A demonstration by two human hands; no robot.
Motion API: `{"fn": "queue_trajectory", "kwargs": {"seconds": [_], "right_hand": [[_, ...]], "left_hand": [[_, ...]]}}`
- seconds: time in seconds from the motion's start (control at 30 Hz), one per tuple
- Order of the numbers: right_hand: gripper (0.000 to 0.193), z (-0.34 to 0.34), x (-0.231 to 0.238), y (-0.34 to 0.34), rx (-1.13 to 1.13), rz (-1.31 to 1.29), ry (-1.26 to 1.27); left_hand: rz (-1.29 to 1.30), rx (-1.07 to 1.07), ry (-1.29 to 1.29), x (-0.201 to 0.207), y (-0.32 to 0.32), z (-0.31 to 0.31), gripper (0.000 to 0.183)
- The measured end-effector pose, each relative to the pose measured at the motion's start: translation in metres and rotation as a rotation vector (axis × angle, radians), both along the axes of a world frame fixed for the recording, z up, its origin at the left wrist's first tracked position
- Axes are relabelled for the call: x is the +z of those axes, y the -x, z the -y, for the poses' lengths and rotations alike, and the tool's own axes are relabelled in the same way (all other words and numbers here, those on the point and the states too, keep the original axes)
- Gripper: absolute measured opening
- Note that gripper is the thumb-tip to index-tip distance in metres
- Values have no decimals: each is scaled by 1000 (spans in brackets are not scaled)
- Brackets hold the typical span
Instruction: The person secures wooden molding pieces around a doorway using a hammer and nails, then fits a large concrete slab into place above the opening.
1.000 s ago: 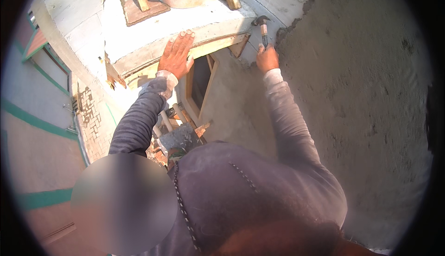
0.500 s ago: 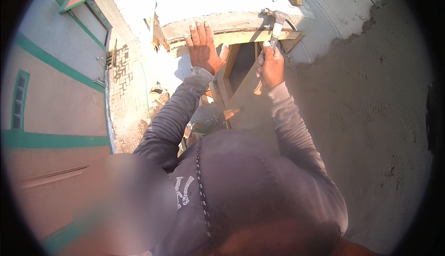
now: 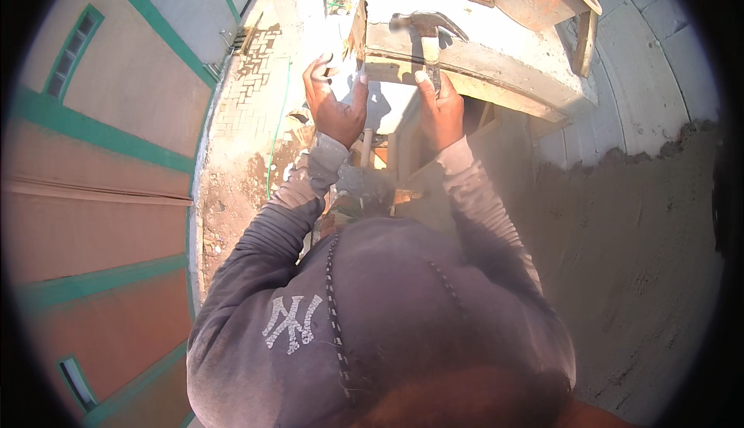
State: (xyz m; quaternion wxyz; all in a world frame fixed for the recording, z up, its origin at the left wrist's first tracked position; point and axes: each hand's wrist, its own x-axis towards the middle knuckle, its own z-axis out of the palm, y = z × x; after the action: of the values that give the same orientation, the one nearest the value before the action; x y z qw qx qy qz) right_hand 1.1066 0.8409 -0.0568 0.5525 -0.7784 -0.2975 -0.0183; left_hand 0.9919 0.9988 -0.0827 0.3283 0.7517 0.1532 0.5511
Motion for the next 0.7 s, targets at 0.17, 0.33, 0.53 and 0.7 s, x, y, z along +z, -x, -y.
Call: {"fn": "queue_trajectory", "kwargs": {"seconds": [0.17, 0.33, 0.53, 0.7], "right_hand": [[37, -11, -6, -5, 34, 224, 4], [31, -11, -1, -6, 49, 197, 32], [30, -5, 16, -10, 146, 171, 112], [31, 16, 24, 25, 257, 10, 257]], "left_hand": [[42, -97, 269, -7, -13, -32, 51], [-90, -218, 433, -12, -18, -37, 48], [-68, -390, 549, -32, -40, -40, 48], [-271, -415, 592, -30, -26, -48, 39]]}}
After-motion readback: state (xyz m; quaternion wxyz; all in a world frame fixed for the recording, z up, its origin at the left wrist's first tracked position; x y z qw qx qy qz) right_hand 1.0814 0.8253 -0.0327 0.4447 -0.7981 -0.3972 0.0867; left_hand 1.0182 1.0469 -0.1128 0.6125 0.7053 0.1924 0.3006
